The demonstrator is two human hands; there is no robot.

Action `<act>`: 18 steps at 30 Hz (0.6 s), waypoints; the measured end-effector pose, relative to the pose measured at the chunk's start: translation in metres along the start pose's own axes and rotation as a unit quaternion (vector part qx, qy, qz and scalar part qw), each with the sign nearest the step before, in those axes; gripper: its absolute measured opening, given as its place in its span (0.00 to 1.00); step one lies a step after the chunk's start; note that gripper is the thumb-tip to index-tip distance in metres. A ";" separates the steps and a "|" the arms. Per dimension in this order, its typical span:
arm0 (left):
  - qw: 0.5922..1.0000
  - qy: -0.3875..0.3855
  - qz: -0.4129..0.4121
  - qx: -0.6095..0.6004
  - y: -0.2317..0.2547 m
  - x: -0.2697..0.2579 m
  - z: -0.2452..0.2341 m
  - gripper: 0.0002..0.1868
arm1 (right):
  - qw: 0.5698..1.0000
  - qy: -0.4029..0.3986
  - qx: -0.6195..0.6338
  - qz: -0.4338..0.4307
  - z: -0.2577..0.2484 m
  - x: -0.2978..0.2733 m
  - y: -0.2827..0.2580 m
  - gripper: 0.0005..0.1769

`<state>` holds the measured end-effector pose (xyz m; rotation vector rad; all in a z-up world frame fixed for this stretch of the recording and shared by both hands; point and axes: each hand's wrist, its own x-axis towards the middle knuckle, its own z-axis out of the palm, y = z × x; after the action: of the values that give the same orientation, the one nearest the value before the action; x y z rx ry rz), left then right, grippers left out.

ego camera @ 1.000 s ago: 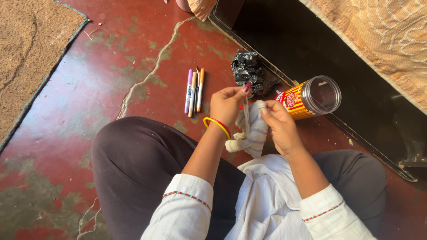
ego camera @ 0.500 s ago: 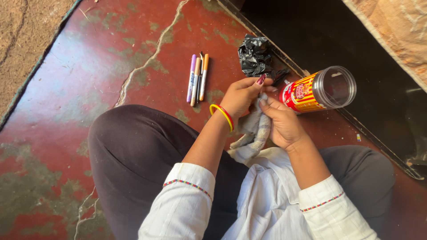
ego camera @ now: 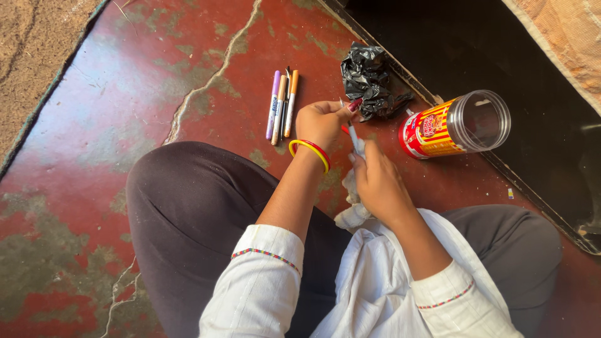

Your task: The person sits on the floor and wipes several markers with a cloth. They handle each marker individually, rubbing the body and cap with the cloth, then place them back on the floor.

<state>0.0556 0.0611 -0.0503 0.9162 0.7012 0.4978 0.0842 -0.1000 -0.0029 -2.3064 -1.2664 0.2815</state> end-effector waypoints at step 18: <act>0.988 -0.125 -0.049 -0.076 0.004 -0.028 0.023 0.07 | 0.743 -0.118 0.619 0.225 -0.021 0.016 0.030 0.11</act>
<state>0.0532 0.0326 -0.0287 0.7794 0.4704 0.3362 0.1231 -0.1072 0.0013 -1.3039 -0.2744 1.1882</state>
